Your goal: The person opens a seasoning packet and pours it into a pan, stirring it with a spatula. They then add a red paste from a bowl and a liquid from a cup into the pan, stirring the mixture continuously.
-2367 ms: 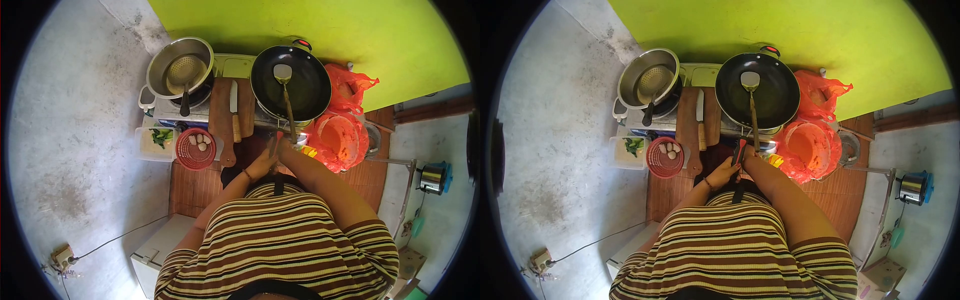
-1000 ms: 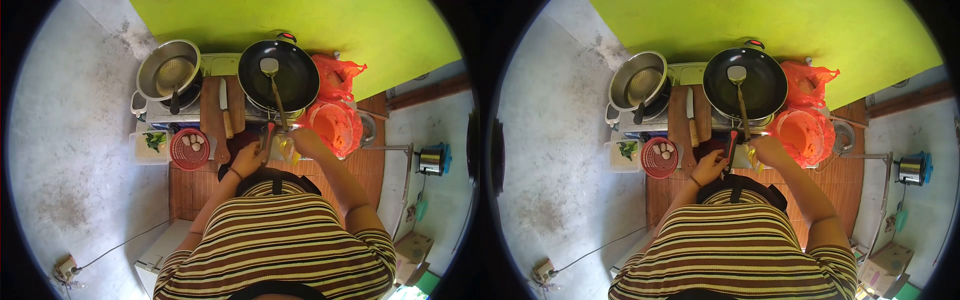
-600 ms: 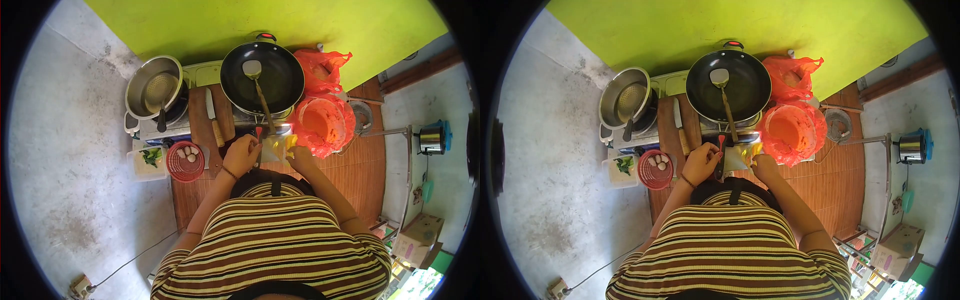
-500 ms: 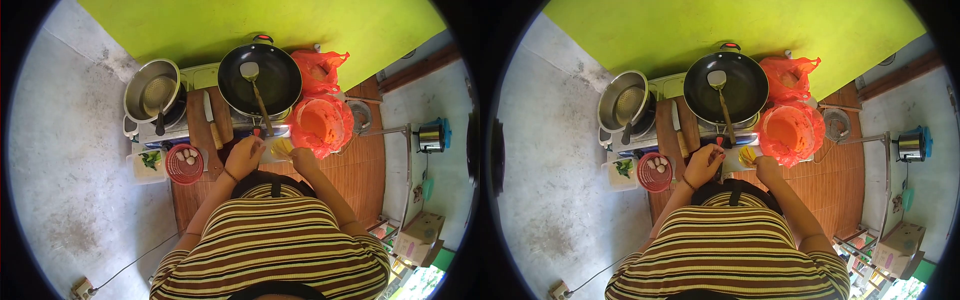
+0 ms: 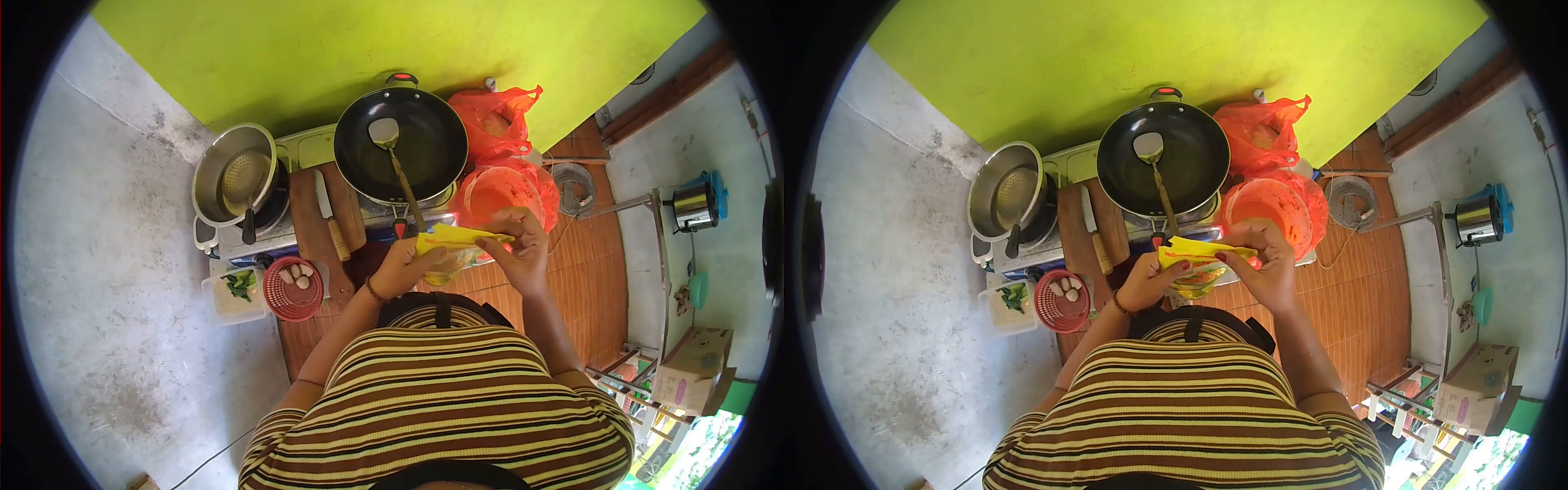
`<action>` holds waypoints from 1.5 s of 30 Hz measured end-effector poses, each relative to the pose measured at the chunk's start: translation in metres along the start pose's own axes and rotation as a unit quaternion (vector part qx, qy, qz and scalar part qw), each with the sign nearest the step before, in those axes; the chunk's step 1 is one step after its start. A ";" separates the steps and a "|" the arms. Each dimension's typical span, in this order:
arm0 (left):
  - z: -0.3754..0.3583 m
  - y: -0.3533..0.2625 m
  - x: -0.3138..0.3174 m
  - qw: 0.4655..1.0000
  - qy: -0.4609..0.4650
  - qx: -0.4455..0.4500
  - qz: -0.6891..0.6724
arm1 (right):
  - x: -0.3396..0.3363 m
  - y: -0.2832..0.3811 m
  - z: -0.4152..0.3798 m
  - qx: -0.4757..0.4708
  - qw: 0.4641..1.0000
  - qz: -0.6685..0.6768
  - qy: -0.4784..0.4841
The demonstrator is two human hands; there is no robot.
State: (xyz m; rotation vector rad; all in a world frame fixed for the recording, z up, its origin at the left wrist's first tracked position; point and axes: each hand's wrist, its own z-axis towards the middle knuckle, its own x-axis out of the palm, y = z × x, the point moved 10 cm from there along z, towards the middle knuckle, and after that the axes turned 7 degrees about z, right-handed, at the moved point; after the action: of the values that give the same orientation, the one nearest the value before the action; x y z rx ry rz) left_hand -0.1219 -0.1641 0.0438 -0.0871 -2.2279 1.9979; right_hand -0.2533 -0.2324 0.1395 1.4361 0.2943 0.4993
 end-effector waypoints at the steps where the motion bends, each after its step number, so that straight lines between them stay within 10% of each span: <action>1: -0.001 0.002 -0.007 1.000 -0.025 0.015 0.003 | -0.002 -0.008 -0.001 0.012 0.997 0.066 -0.032; 9: -0.006 -0.015 -0.037 0.938 -0.173 0.051 -0.296 | 0.031 -0.097 -0.024 0.116 0.981 0.127 0.094; 20: -0.018 -0.005 -0.062 0.973 -0.192 0.055 -0.113 | -0.033 -0.050 0.029 -0.071 0.988 -0.096 -0.098; 45: -0.028 0.064 -0.046 0.965 -0.237 -0.008 -0.114 | -0.038 -0.049 0.106 -0.053 0.944 -0.327 -0.017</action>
State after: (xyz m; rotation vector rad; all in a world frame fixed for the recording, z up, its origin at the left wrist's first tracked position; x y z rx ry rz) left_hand -0.0758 -0.1362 -0.0203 0.6837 -2.3766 2.0309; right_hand -0.2280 -0.3456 0.1005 1.1521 0.6745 -0.0535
